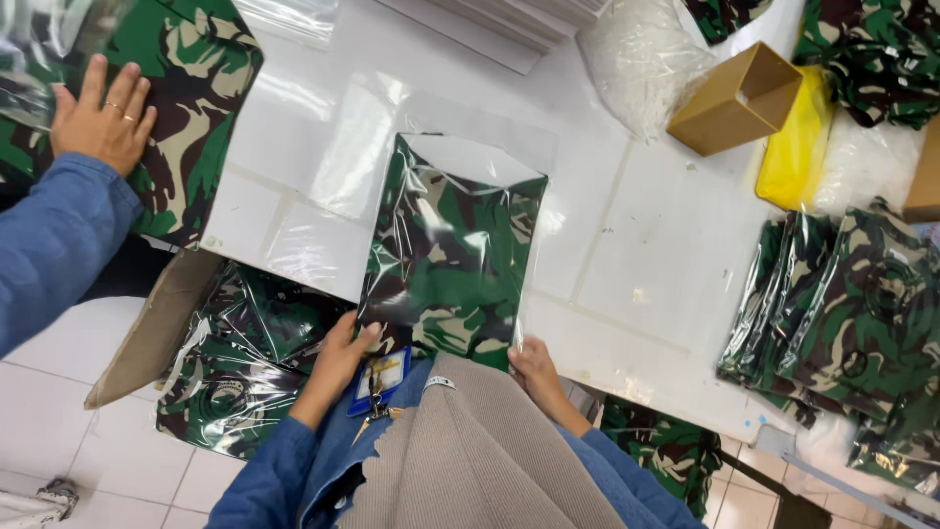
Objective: The person folds camouflage-patterned garments over white paper inserts and places them into clear plastic bags on a worktable.
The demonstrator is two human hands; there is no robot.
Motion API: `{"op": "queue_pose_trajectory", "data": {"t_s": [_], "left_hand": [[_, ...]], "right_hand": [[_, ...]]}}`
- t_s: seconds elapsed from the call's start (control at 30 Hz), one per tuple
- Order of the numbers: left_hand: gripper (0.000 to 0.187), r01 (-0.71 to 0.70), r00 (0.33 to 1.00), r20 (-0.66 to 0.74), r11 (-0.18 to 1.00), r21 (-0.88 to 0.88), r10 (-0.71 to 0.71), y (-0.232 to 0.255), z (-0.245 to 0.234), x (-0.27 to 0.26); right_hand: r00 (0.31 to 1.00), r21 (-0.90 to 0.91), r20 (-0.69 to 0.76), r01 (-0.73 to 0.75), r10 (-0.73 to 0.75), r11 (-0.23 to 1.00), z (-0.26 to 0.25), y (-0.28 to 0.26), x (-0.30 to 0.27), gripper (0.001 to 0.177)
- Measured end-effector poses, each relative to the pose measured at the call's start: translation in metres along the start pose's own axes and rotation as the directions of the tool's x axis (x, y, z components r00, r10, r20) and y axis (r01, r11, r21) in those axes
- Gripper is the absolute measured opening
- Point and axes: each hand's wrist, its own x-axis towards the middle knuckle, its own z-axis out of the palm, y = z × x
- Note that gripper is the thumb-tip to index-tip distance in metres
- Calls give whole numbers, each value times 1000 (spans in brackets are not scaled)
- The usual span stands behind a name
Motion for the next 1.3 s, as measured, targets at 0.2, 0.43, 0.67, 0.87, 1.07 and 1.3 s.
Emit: {"op": "queue_pose_trajectory", "data": {"t_s": [0.2,0.43,0.67,0.87,1.07,1.3], "left_hand": [[18,-124,982,-139,991,43,129,-4,45,87],[19,-155,985,-104,976,-155,140,36,77,88],[7,-106,993,-80,935,-337,84,-11,78,72],[12,-261,965,-116,843,-471,234,27,71,33],[15,-381,924,-154,814,-438,349,33,71,32],[23,-408,912,-157,801,-438,379,46,70,24]], "right_hand": [[928,-99,-224,280,-296,955,-19,-29,51,22],[878,44,-395,312,-270,949,-8,-70,51,38],[679,-570,139,650,-721,503,71,-93,25,24],[684,-533,522,728,-509,431,139,-122,40,13],[682,-525,664,716,-305,460,157,-161,29,20],[662,-571,732,727,-164,382,168,-189,18,21]]}}
